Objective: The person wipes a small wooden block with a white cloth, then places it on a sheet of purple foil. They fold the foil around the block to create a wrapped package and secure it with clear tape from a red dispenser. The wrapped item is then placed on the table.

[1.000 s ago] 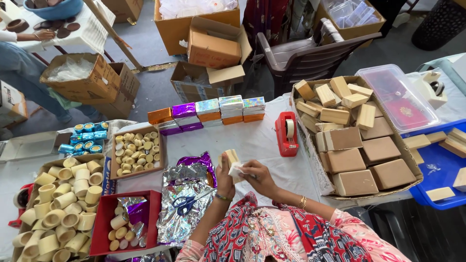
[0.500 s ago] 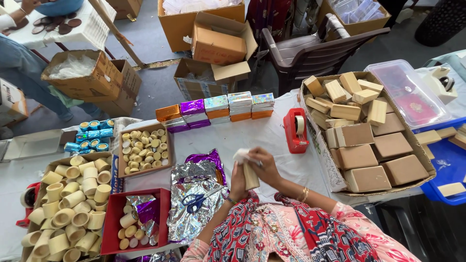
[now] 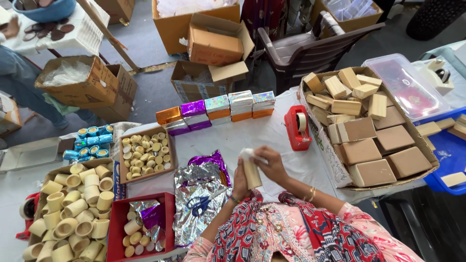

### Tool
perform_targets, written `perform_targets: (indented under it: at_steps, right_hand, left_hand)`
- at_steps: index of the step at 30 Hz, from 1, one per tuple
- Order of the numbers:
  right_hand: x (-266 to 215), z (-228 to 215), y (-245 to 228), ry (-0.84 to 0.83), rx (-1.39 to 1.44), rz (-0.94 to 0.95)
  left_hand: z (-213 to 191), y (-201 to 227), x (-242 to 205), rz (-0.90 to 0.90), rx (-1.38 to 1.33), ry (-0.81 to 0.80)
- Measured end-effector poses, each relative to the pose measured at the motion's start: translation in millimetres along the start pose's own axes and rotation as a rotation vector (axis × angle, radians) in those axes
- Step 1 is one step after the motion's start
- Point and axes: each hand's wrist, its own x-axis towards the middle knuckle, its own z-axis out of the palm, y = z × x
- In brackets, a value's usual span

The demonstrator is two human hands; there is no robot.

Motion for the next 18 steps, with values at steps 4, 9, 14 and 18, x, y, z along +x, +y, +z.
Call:
perform_targets:
  at_steps: [4,9,14,18]
  right_hand:
    - [-21,5,-10,-0.186,0.166,-0.065]
    - [10,-4,-10,-0.072,0.047,0.083]
    - [-8,8,-18,-0.254,0.127,-0.036]
    - [-12,8,7,-0.319,0.177,-0.124]
  left_hand:
    - [-2,12,4,-0.098,-0.357,0.066]
    - [-34,-66,31,0.248,0.327,0.03]
    - [2,36,-2,-0.024,-0.242,0.076]
    - [-13,12,6,-0.03,-0.212,0.083]
